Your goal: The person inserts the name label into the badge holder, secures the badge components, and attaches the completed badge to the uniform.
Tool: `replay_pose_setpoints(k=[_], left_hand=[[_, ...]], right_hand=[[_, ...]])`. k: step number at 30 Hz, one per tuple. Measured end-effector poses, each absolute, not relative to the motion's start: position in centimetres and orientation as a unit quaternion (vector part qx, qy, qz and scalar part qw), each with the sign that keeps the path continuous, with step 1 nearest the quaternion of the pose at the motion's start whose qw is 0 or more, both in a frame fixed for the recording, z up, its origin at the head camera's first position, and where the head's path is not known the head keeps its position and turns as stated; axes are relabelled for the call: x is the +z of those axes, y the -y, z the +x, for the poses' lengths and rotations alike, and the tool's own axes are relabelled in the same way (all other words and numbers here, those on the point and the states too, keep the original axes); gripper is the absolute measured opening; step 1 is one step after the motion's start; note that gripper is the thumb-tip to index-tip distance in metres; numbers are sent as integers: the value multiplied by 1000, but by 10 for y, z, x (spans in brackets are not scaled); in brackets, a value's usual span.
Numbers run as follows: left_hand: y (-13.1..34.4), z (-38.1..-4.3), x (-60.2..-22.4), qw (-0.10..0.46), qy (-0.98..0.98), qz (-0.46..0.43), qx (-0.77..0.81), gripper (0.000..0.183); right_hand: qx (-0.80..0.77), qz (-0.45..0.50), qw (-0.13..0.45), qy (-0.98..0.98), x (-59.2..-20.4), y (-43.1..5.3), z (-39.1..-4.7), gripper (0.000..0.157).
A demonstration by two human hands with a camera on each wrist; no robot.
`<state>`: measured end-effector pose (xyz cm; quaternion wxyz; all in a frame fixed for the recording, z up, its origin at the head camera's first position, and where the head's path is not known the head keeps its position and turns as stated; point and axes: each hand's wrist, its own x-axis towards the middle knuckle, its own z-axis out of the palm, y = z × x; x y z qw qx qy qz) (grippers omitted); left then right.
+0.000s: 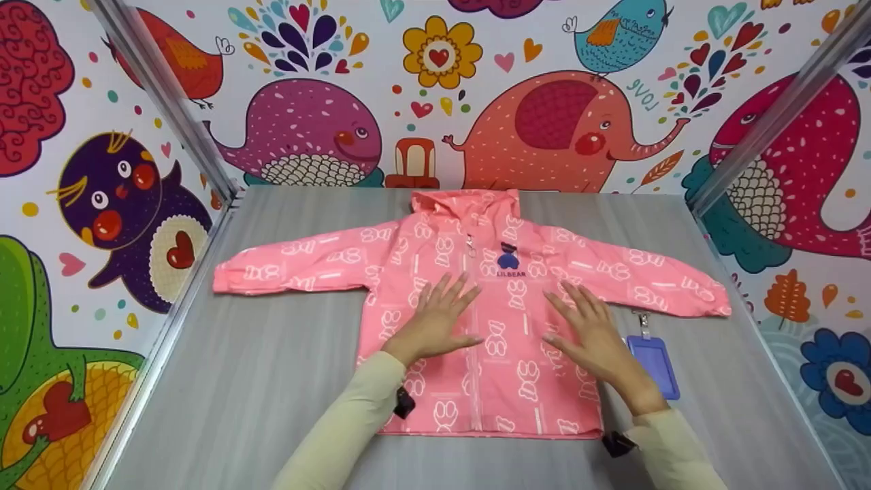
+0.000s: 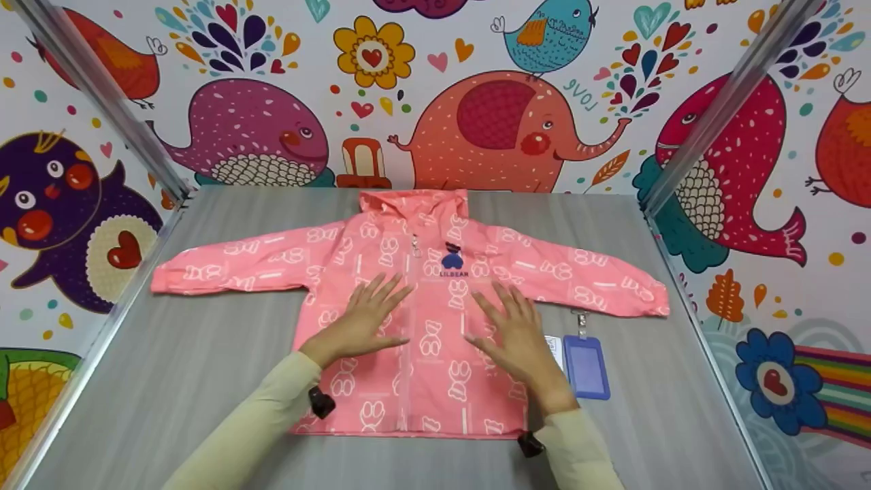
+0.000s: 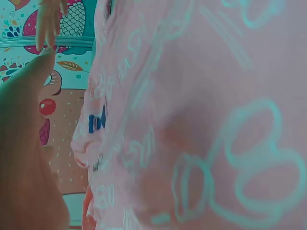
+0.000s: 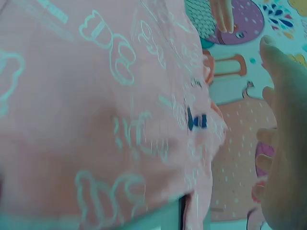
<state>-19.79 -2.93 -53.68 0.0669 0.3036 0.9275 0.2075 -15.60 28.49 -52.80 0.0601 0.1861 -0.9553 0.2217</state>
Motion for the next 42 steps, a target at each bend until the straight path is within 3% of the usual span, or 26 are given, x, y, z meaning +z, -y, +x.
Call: replay_pose_setpoints(k=[6, 13, 30, 42], left_hand=[[-9, -200, -535, 78, -918, 320, 219, 90], [-50, -202, -534, 64, -899, 351, 254, 78], [-130, -190, -540, 91, -887, 366, 268, 57], [-175, -185, -540, 87, -887, 370, 261, 48]], right_hand=[[239, 136, 79, 958, -526, -313, -137, 72], [277, 66, 71, 956, -525, -341, -117, 77], [262, -225, -21, 938, -541, -385, -81, 87], [240, -298, -27, 924, -548, -394, -72, 82]])
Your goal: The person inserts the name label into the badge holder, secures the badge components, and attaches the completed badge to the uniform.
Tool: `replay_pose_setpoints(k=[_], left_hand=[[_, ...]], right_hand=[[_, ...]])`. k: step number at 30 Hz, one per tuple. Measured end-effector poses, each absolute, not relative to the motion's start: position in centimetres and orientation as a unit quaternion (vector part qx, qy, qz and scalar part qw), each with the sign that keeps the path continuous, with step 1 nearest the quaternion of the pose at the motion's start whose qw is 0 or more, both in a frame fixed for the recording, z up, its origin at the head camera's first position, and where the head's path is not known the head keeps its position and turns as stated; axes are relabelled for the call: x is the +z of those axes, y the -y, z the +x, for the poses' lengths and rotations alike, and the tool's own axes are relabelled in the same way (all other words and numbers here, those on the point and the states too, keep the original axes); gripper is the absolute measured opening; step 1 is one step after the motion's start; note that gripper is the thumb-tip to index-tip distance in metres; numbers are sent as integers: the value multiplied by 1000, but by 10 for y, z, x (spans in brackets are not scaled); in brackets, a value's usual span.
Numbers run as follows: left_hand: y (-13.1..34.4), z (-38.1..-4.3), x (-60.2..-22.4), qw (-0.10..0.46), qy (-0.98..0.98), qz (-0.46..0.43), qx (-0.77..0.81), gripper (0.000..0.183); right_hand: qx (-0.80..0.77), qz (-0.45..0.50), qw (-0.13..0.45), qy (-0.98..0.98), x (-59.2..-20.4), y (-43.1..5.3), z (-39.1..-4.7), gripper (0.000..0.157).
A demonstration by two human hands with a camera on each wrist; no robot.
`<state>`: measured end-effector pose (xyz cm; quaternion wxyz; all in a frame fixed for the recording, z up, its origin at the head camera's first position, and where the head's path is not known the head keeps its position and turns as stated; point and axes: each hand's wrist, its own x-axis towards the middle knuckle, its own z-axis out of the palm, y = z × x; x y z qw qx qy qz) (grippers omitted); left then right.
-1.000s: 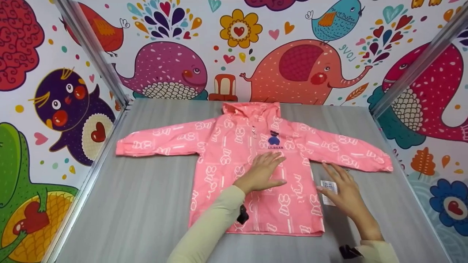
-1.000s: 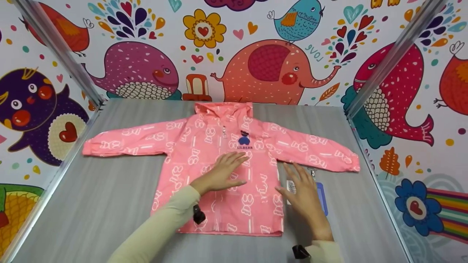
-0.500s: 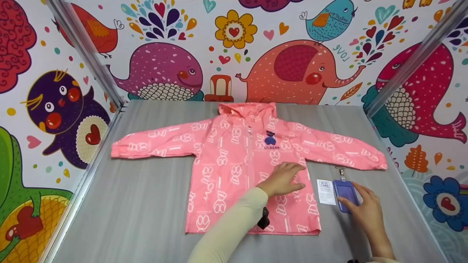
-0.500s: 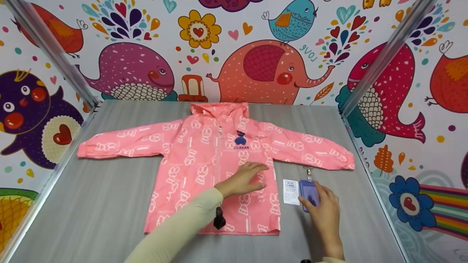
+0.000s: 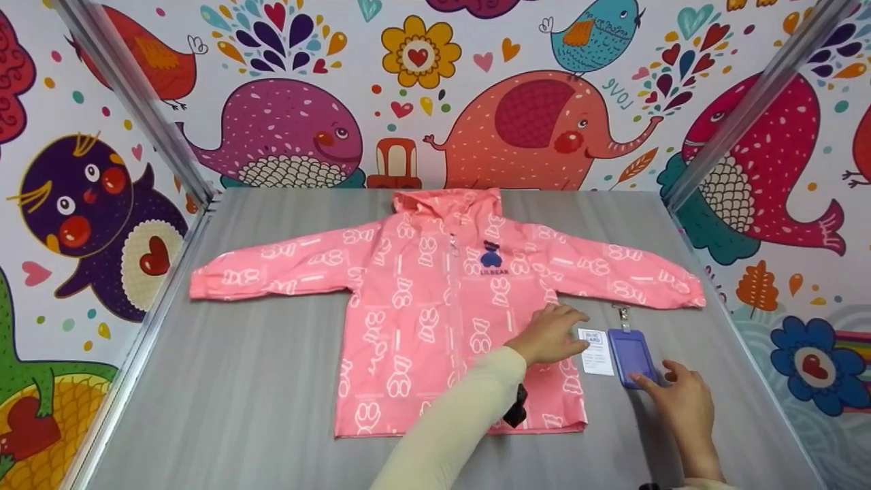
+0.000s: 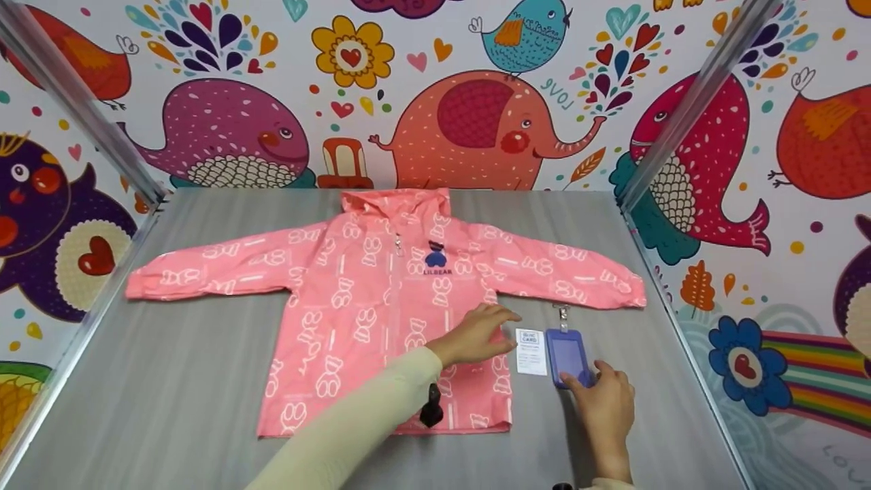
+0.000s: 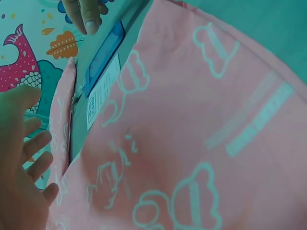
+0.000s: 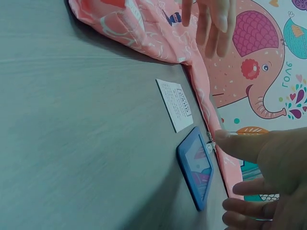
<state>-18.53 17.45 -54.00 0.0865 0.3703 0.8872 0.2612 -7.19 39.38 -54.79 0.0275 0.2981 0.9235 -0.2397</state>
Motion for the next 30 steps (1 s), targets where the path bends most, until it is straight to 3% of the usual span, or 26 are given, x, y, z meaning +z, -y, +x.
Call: replay_pose_setpoints(k=[11, 30], left_hand=[[-204, -175, -536, 116, -893, 333, 279, 44], [-238, -180, -551, 155, -896, 305, 282, 43]], right_hand=[[-224, 280, 80, -930, -553, -397, -71, 97], [-215, 294, 68, -929, -557, -395, -73, 71]])
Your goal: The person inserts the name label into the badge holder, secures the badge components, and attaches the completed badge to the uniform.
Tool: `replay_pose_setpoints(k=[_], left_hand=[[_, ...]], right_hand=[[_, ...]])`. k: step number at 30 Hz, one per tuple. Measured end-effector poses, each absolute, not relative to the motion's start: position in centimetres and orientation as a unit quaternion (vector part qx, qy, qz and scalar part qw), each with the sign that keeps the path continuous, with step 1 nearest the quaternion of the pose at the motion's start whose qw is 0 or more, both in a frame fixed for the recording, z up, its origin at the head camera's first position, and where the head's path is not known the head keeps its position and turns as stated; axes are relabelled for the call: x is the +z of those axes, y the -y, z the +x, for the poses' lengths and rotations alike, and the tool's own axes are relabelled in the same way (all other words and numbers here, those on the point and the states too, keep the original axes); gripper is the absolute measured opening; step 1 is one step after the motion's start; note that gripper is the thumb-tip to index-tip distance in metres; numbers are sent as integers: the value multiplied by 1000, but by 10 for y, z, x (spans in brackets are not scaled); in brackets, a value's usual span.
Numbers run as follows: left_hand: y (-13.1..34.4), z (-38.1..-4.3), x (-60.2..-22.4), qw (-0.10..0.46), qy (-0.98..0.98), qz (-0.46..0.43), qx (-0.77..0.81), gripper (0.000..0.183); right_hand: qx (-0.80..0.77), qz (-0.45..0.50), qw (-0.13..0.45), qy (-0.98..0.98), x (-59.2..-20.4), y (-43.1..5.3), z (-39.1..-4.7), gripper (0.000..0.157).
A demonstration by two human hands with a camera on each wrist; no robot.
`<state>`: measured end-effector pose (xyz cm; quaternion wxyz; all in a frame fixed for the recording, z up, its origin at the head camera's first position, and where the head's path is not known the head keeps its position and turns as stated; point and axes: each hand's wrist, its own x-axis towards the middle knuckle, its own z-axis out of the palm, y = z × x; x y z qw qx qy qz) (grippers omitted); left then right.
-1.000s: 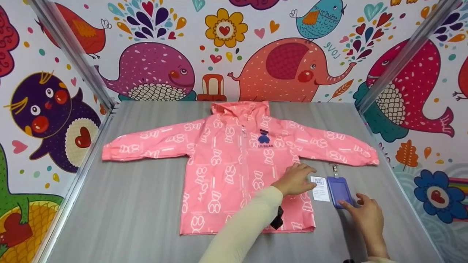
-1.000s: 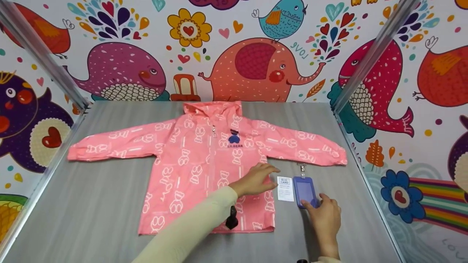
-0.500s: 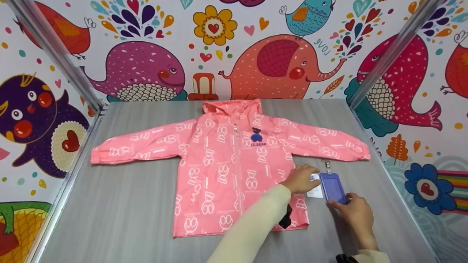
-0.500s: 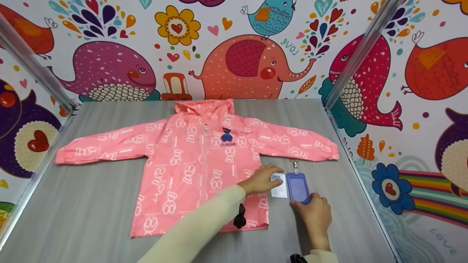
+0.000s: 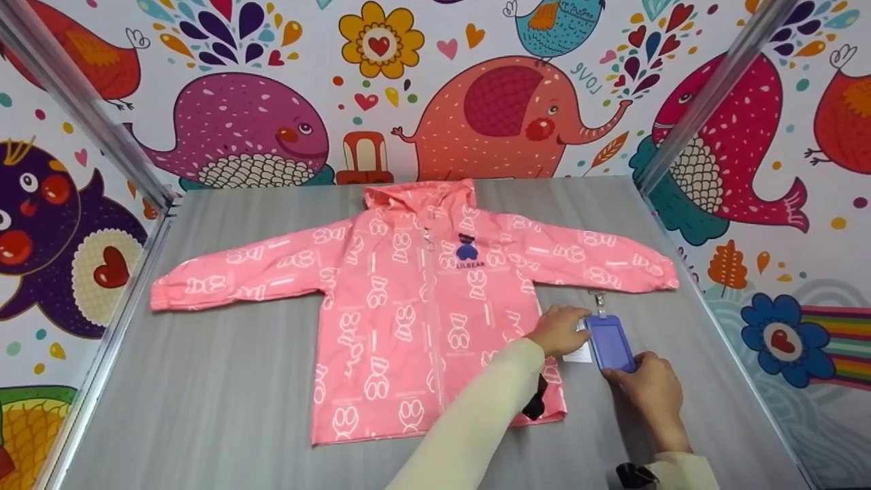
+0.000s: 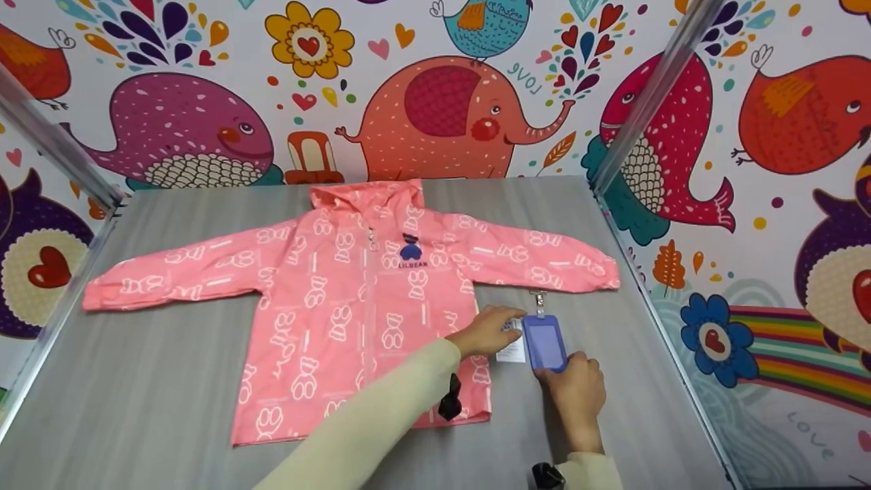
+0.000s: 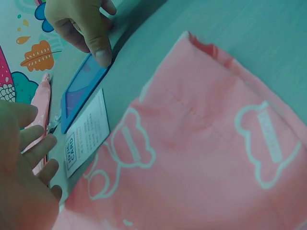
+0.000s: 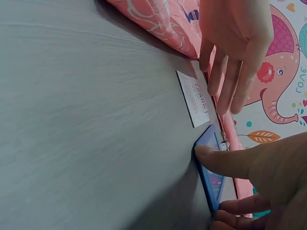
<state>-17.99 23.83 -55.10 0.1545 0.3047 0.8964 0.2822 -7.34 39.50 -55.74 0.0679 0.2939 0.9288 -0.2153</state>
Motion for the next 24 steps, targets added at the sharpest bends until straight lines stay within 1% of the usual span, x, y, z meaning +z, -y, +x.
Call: replay_pose_setpoints(k=[3, 8, 9, 14, 15, 16, 18, 20, 22, 24], left_hand=[[-240, -181, -551, 155, -897, 300, 285, 44], [-240, -181, -551, 162, -894, 295, 296, 46], [-239, -181, -550, 161, -894, 294, 298, 46], [-237, -181, -550, 145, -897, 295, 295, 46], [-236, -181, -549, 142, -898, 296, 294, 46], [-236, -181, -549, 141, -898, 296, 294, 46], [-235, -181, -549, 140, -898, 292, 297, 47], [-234, -181, -549, 140, -898, 288, 301, 47], [-234, -181, -549, 144, -898, 284, 303, 47], [-235, -182, -549, 146, -897, 284, 305, 48]], right_hand=[[-221, 290, 65, -929, -557, -395, -74, 68], [-228, 293, 67, -926, -556, -398, -72, 68], [-232, 294, 59, -926, -557, -399, -71, 66], [-251, 303, -17, -919, -558, -401, -65, 41], [-254, 307, -26, -917, -559, -401, -64, 37], [-254, 311, -27, -915, -559, -401, -65, 37], [-253, 320, -14, -913, -559, -399, -66, 45], [-244, 324, 14, -914, -560, -397, -70, 58], [-230, 318, 29, -920, -561, -395, -73, 71], [-217, 307, 32, -926, -563, -393, -75, 76]])
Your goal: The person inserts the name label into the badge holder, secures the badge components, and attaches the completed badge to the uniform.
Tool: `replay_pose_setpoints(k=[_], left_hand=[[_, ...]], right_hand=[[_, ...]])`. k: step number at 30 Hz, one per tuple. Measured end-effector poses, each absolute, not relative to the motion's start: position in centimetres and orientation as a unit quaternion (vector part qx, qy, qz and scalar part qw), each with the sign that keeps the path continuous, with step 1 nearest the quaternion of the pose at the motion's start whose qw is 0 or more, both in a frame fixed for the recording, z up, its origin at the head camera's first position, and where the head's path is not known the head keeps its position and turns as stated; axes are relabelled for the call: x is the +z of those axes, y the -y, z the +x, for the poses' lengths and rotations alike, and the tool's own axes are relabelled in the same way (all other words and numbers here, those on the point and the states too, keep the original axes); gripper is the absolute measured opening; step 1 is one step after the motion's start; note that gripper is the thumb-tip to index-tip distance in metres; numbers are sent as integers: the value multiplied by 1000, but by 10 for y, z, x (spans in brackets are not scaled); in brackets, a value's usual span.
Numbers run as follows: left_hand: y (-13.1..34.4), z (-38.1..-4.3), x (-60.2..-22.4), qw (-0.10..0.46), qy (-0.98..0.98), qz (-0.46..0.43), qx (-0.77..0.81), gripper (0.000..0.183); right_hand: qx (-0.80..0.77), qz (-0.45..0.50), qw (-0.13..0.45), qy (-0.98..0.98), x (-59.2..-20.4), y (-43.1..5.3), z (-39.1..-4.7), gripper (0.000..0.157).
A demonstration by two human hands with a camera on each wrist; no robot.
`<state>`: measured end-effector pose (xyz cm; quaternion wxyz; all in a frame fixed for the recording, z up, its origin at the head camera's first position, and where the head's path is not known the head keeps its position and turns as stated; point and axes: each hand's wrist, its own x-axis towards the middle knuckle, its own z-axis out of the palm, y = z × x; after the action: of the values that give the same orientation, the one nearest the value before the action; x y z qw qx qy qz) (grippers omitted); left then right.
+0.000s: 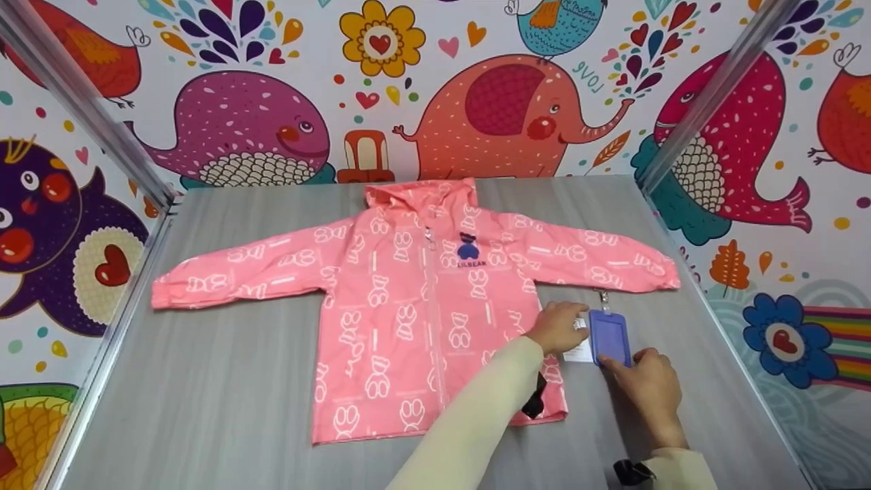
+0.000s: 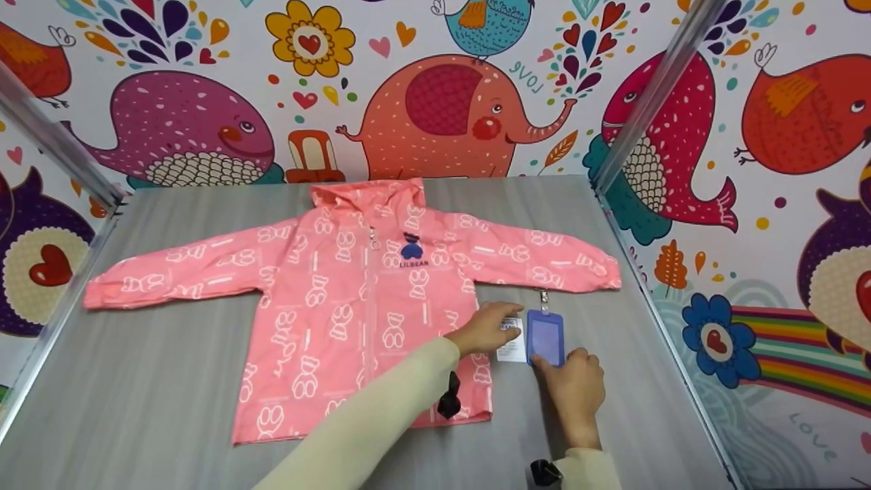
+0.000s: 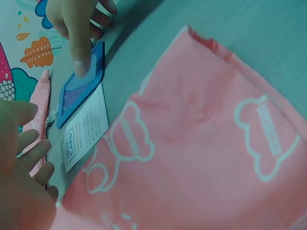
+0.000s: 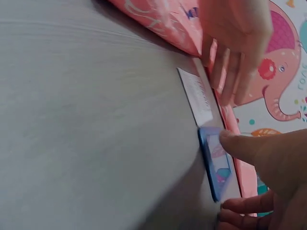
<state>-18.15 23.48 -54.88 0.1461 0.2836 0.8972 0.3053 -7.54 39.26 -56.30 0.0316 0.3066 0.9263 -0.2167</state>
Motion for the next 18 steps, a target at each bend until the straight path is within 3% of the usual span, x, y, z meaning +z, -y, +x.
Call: replay_pose_setpoints(k=[11, 14, 18], left_hand=[[-234, -183, -555, 140, -897, 293, 300, 47], [-235, -184, -557, 135, -893, 300, 308, 47], [-235, -185, -557, 115, -890, 311, 313, 47]], right_hand=[[-262, 291, 44, -919, -562, -392, -79, 69], [-277, 304, 6, -911, -561, -392, -77, 60], [-296, 303, -80, -902, -560, -393, -76, 36]])
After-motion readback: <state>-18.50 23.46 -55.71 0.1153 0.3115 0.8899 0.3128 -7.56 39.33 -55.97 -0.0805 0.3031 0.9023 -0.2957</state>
